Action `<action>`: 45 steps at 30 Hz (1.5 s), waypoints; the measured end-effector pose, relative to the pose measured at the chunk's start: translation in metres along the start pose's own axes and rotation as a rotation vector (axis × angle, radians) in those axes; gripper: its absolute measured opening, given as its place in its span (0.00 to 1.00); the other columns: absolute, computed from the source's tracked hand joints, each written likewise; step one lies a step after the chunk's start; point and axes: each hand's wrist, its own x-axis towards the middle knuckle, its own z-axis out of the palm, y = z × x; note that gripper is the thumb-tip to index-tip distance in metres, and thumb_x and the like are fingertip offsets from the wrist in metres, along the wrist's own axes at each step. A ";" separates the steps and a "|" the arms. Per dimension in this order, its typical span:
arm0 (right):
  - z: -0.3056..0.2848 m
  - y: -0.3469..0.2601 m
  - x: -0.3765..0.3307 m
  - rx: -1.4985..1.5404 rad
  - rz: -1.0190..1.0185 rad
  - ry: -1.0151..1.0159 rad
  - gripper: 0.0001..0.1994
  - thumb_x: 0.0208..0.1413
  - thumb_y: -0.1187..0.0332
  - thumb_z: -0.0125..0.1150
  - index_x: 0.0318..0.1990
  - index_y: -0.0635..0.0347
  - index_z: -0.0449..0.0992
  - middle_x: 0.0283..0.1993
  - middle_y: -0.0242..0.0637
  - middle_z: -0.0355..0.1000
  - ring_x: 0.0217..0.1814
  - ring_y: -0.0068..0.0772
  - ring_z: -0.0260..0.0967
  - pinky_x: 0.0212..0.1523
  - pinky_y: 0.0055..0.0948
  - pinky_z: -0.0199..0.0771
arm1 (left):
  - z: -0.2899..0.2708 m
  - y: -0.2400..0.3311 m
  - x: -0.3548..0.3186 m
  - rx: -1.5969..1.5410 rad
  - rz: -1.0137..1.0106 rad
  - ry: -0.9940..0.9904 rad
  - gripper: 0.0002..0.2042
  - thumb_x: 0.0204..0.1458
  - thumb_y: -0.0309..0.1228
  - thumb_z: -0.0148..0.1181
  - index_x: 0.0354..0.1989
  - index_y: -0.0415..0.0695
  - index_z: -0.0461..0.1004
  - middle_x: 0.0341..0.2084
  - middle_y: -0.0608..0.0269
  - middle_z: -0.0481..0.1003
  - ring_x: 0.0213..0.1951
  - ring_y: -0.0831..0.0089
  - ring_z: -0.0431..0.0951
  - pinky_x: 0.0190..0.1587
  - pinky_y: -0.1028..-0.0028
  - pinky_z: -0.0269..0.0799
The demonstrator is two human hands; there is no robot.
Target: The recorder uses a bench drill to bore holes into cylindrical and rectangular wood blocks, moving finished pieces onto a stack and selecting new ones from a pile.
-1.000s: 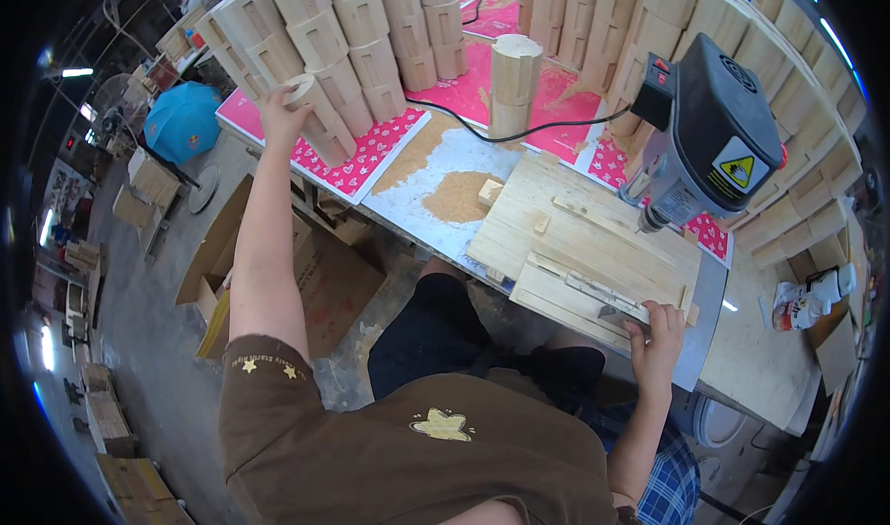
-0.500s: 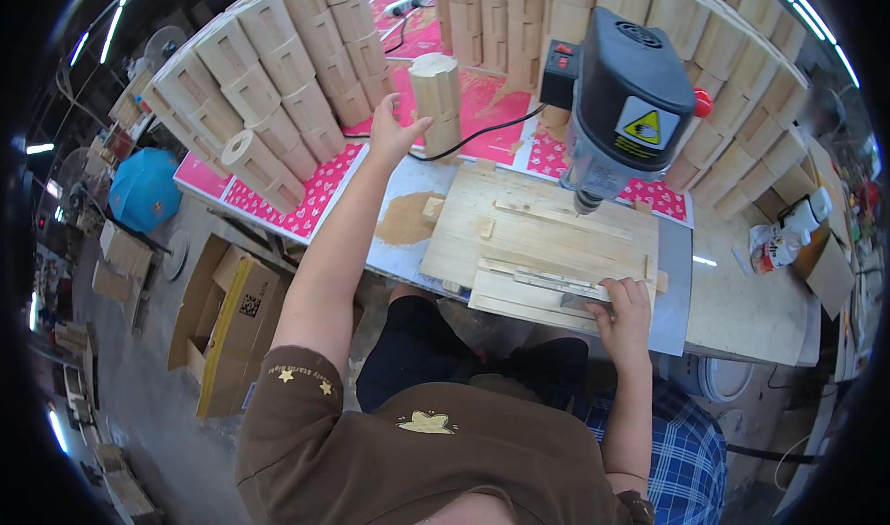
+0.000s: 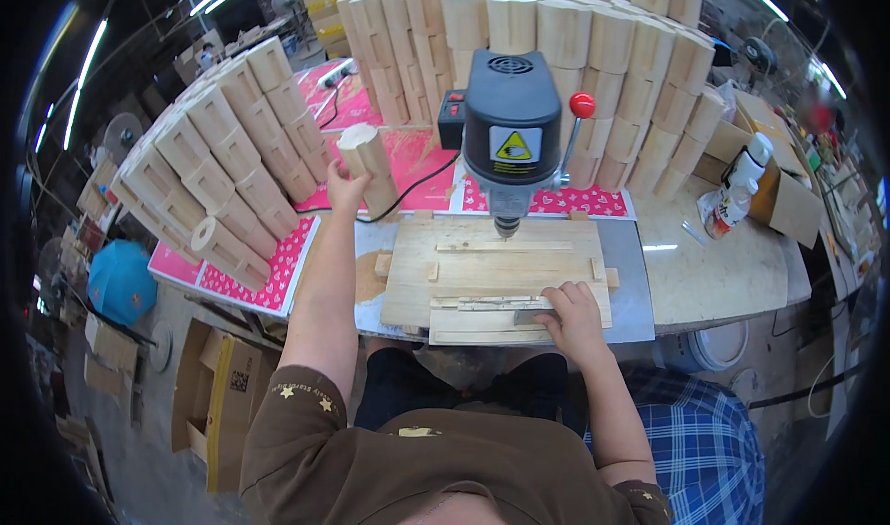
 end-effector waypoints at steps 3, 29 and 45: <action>0.000 0.000 -0.002 0.034 -0.008 0.012 0.18 0.33 0.73 0.68 0.36 0.59 0.72 0.31 0.39 0.66 0.36 0.45 0.61 0.37 0.38 0.64 | -0.006 -0.001 0.000 -0.161 -0.052 0.022 0.36 0.32 0.33 0.69 0.53 0.35 0.62 0.39 0.53 0.73 0.41 0.65 0.74 0.44 0.70 0.70; -0.002 0.047 0.017 0.009 -0.006 -0.083 0.17 0.36 0.70 0.68 0.37 0.58 0.72 0.33 0.37 0.67 0.40 0.43 0.62 0.40 0.37 0.63 | -0.075 0.068 -0.173 -0.357 -0.328 -1.001 0.18 0.41 0.25 0.66 0.43 0.33 0.74 0.32 0.61 0.77 0.33 0.79 0.74 0.40 0.79 0.68; 0.008 0.021 0.015 0.024 0.008 -0.085 0.17 0.36 0.71 0.67 0.37 0.60 0.71 0.34 0.40 0.67 0.40 0.45 0.62 0.42 0.38 0.64 | 0.006 0.068 -0.235 -0.431 -0.085 -0.351 0.22 0.57 0.45 0.47 0.42 0.33 0.71 0.33 0.53 0.74 0.36 0.66 0.73 0.42 0.72 0.67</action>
